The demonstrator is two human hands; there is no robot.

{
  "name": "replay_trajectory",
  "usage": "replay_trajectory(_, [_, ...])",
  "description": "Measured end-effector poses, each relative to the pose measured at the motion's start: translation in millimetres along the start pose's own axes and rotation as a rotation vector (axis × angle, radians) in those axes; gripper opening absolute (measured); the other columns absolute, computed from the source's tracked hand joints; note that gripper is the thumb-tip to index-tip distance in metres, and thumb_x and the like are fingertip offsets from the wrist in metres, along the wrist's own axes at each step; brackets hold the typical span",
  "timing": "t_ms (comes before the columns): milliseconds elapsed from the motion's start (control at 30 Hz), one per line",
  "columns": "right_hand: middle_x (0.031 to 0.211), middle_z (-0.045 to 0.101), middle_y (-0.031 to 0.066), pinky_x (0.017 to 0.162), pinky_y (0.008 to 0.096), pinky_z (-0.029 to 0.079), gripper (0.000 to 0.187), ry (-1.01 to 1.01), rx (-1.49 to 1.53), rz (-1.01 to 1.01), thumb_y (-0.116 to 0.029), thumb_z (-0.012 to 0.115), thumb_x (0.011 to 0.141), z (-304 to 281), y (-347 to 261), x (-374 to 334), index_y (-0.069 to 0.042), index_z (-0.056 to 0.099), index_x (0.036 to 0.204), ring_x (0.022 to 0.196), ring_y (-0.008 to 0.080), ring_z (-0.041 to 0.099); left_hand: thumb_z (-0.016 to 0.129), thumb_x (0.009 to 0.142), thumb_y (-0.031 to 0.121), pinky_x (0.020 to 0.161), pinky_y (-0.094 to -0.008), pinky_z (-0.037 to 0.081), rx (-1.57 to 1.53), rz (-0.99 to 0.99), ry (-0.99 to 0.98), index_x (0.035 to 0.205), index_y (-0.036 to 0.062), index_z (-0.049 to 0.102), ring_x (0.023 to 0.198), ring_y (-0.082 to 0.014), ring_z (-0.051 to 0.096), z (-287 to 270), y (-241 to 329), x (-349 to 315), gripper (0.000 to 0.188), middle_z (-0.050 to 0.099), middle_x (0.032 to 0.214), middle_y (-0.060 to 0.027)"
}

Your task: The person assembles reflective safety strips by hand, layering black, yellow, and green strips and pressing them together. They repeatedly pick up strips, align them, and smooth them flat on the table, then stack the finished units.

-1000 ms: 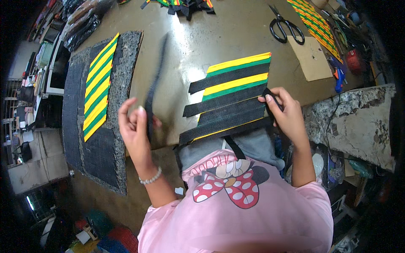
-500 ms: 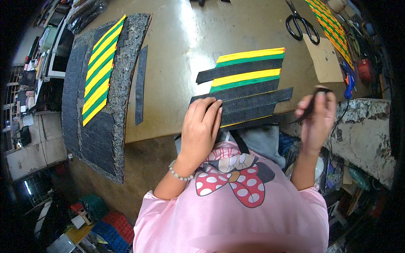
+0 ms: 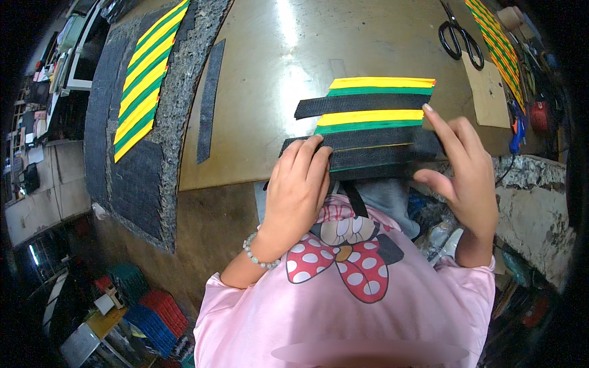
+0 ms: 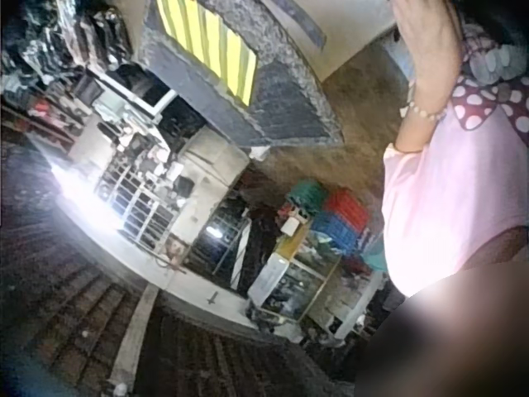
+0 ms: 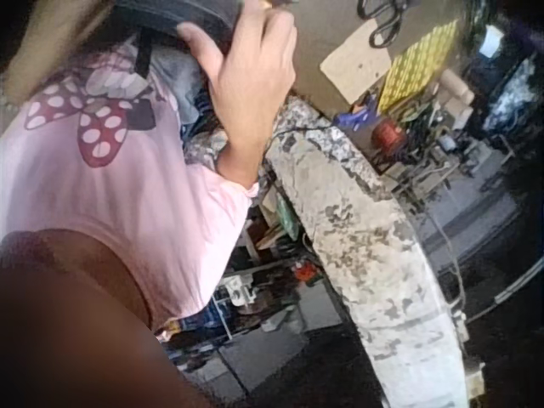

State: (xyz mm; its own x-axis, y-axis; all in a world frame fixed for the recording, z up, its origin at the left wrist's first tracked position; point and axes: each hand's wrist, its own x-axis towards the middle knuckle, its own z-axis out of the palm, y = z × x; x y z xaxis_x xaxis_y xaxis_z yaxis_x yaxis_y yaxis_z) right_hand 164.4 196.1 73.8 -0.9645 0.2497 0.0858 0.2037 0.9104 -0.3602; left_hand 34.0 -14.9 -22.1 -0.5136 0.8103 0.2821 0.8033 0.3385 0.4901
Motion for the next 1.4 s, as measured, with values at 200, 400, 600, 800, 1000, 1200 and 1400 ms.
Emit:
replay_trajectory(200, [0.088, 0.053, 0.0173, 0.074, 0.0403, 0.044, 0.03, -0.169, 0.133, 0.007, -0.026, 0.049, 0.097, 31, 15, 36, 0.002, 0.056, 0.104, 0.083, 0.0352, 0.057, 0.064, 0.082, 0.007, 0.089, -0.0396, 0.047, -0.023, -0.008, -0.001, 0.113, 0.0002, 0.06, 0.104, -0.0305, 0.056, 1, -3, 2, 0.031, 0.057, 0.115, -0.013])
replay_trajectory(400, [0.074, 0.062, 0.0058, 0.066, 0.0265, 0.044, 0.024, -0.557, 0.63, 0.034, -0.021, 0.065, 0.091, 55, 19, 87, 0.002, 0.062, 0.085, 0.07, 0.011, 0.056, 0.064, 0.083, 0.006, 0.087, -0.0405, 0.048, -0.078, -0.049, 0.026, 0.111, -0.0004, 0.062, 0.102, -0.0314, 0.057, 1, -3, 2, 0.029, 0.057, 0.111, -0.0134])
replay_trajectory(600, [0.064, 0.064, 0.0013, 0.059, 0.0242, 0.045, 0.023, -0.739, 0.706, 0.099, -0.02, 0.067, 0.09, 76, 18, 119, 0.002, 0.066, 0.083, 0.06, 0.0055, 0.056, 0.066, 0.083, 0.007, 0.085, -0.0402, 0.049, -0.117, -0.068, 0.033, 0.11, -0.0001, 0.063, 0.101, -0.0316, 0.058, 0, -6, 3, 0.028, 0.057, 0.109, -0.0137])
replay_trajectory(800, [0.062, 0.063, 0.0038, 0.055, 0.0261, 0.045, 0.024, -0.695, 0.594, 0.091, -0.02, 0.066, 0.09, 81, 8, 120, 0.002, 0.065, 0.081, 0.056, 0.0087, 0.056, 0.067, 0.083, 0.007, 0.083, -0.0394, 0.05, -0.153, -0.075, 0.026, 0.108, -0.0002, 0.063, 0.098, -0.0305, 0.059, -2, -9, 4, 0.027, 0.057, 0.108, -0.0134])
replay_trajectory(1000, [0.059, 0.06, 0.0053, 0.054, 0.0278, 0.044, 0.024, -0.665, 0.453, -0.024, -0.019, 0.065, 0.09, 80, 9, 121, 0.002, 0.063, 0.077, 0.055, 0.011, 0.056, 0.067, 0.083, 0.007, 0.082, -0.0393, 0.05, -0.18, -0.081, 0.017, 0.107, -0.0008, 0.063, 0.097, -0.0302, 0.059, -3, -11, 7, 0.026, 0.057, 0.108, -0.0131])
replay_trajectory(1200, [0.06, 0.059, 0.0045, 0.054, 0.0276, 0.044, 0.026, -0.674, 0.512, -0.006, -0.02, 0.066, 0.09, 83, 11, 120, 0.002, 0.062, 0.077, 0.056, 0.0101, 0.054, 0.067, 0.083, 0.008, 0.082, -0.0393, 0.05, -0.183, -0.083, 0.009, 0.107, -0.0013, 0.063, 0.097, -0.0306, 0.059, -5, -12, 6, 0.027, 0.057, 0.108, -0.0133])
replay_trajectory(1400, [0.06, 0.06, 0.0044, 0.054, 0.0273, 0.044, 0.025, -0.659, 0.657, 0.119, -0.02, 0.066, 0.09, 86, 7, 116, 0.002, 0.063, 0.078, 0.055, 0.0101, 0.054, 0.067, 0.083, 0.008, 0.083, -0.0388, 0.05, -0.165, -0.081, 0.009, 0.107, -0.0019, 0.062, 0.098, -0.0304, 0.059, -4, -12, 5, 0.027, 0.057, 0.108, -0.0135])
